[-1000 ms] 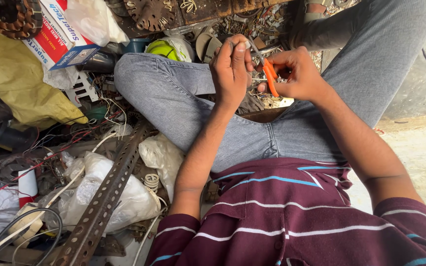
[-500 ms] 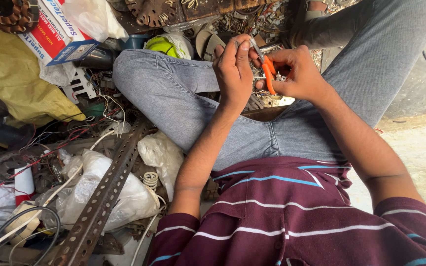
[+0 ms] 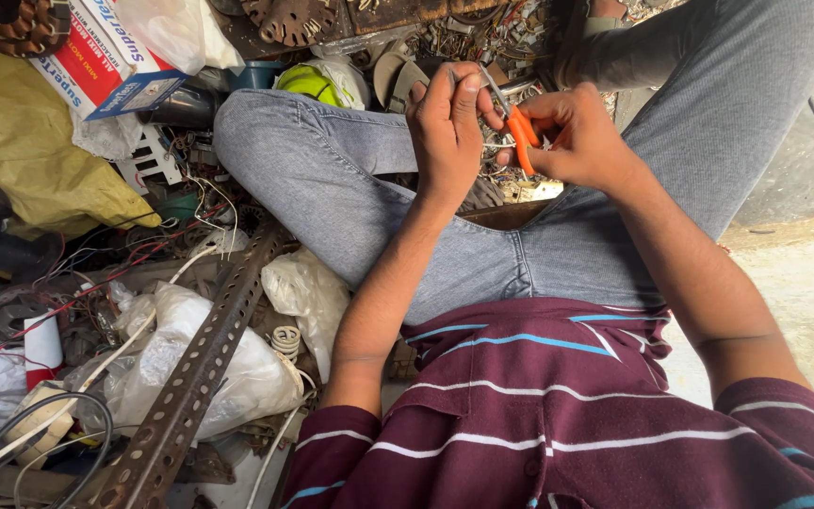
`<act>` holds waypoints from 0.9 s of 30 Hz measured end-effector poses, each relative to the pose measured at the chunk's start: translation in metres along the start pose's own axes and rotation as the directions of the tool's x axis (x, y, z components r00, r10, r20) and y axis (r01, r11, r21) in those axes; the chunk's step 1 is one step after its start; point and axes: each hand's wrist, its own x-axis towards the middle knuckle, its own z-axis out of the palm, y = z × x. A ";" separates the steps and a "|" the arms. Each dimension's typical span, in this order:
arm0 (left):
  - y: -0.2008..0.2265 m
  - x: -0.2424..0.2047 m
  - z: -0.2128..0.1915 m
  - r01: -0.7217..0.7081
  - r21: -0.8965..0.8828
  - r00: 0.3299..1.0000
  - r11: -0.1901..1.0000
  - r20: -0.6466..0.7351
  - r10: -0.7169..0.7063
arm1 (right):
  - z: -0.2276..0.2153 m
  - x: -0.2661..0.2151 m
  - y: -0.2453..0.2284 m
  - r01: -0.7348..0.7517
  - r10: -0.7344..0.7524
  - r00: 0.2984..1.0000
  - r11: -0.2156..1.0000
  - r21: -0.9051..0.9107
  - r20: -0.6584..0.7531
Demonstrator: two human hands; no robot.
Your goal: Repairing or rewiring a ceiling fan motor stator on a workshop floor.
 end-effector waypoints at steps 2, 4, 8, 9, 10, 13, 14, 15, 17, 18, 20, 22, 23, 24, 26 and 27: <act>0.000 0.002 -0.004 0.036 -0.078 0.999 0.996 0.041 -0.033 | -0.004 0.000 -0.002 0.031 -0.031 1.000 0.999 -0.022 -0.002; -0.002 0.005 -0.009 0.073 -0.155 0.994 0.985 0.087 -0.060 | -0.005 0.001 0.002 0.062 -0.062 0.998 0.997 -0.044 -0.005; -0.006 0.006 -0.013 0.226 -0.283 0.963 0.932 0.206 -0.171 | -0.003 0.000 0.008 0.105 -0.105 0.994 0.994 -0.013 0.006; -0.007 0.006 -0.013 0.234 -0.293 0.961 0.927 0.215 -0.175 | -0.003 0.000 0.005 0.075 -0.075 0.997 0.997 -0.021 0.000; -0.007 0.006 -0.014 0.234 -0.292 0.961 0.928 0.213 -0.175 | -0.002 0.001 0.004 0.077 -0.077 0.997 0.997 -0.020 0.001; -0.007 0.008 -0.015 0.236 -0.325 0.960 0.916 0.225 -0.167 | -0.001 0.001 0.002 0.058 -0.059 0.998 0.998 -0.036 -0.022; -0.006 0.008 -0.015 0.254 -0.320 0.955 0.913 0.232 -0.184 | -0.002 0.001 0.003 0.053 -0.054 0.998 0.998 -0.041 -0.021; -0.004 0.008 -0.016 0.273 -0.313 0.950 0.910 0.240 -0.202 | -0.002 0.001 0.005 0.048 -0.048 0.999 0.998 -0.044 -0.019; -0.011 0.009 -0.018 0.233 -0.332 0.956 0.914 0.250 -0.153 | -0.005 0.001 0.009 0.116 -0.118 0.992 0.993 -0.031 -0.051; -0.013 0.010 -0.019 0.193 -0.352 0.960 0.916 0.261 -0.102 | -0.007 0.001 0.011 0.185 -0.186 0.979 0.982 -0.019 -0.085; -0.019 0.015 -0.022 0.143 -0.211 0.969 0.967 0.229 -0.093 | -0.023 0.002 0.030 0.190 -0.176 0.969 0.979 0.068 -0.172; -0.032 0.034 -0.026 0.086 -0.074 0.978 0.994 0.198 -0.070 | -0.048 0.013 0.046 0.206 -0.163 0.952 0.968 0.145 -0.260; -0.041 0.044 -0.029 -0.067 0.127 0.986 0.990 0.159 0.046 | -0.064 0.019 0.054 0.260 -0.227 0.891 0.965 0.031 -0.392; -0.051 0.054 -0.032 -0.206 0.327 0.975 0.922 0.144 0.167 | -0.079 0.025 0.061 0.297 -0.300 0.809 0.951 -0.090 -0.506; -0.057 0.079 -0.037 -0.285 0.356 0.957 0.890 0.154 0.245 | -0.097 0.042 0.100 0.219 -0.291 0.777 0.956 -0.194 -0.558; -0.060 0.094 -0.041 -0.361 0.390 0.932 0.847 0.169 0.319 | -0.107 0.052 0.118 0.137 -0.288 0.741 0.949 -0.284 -0.607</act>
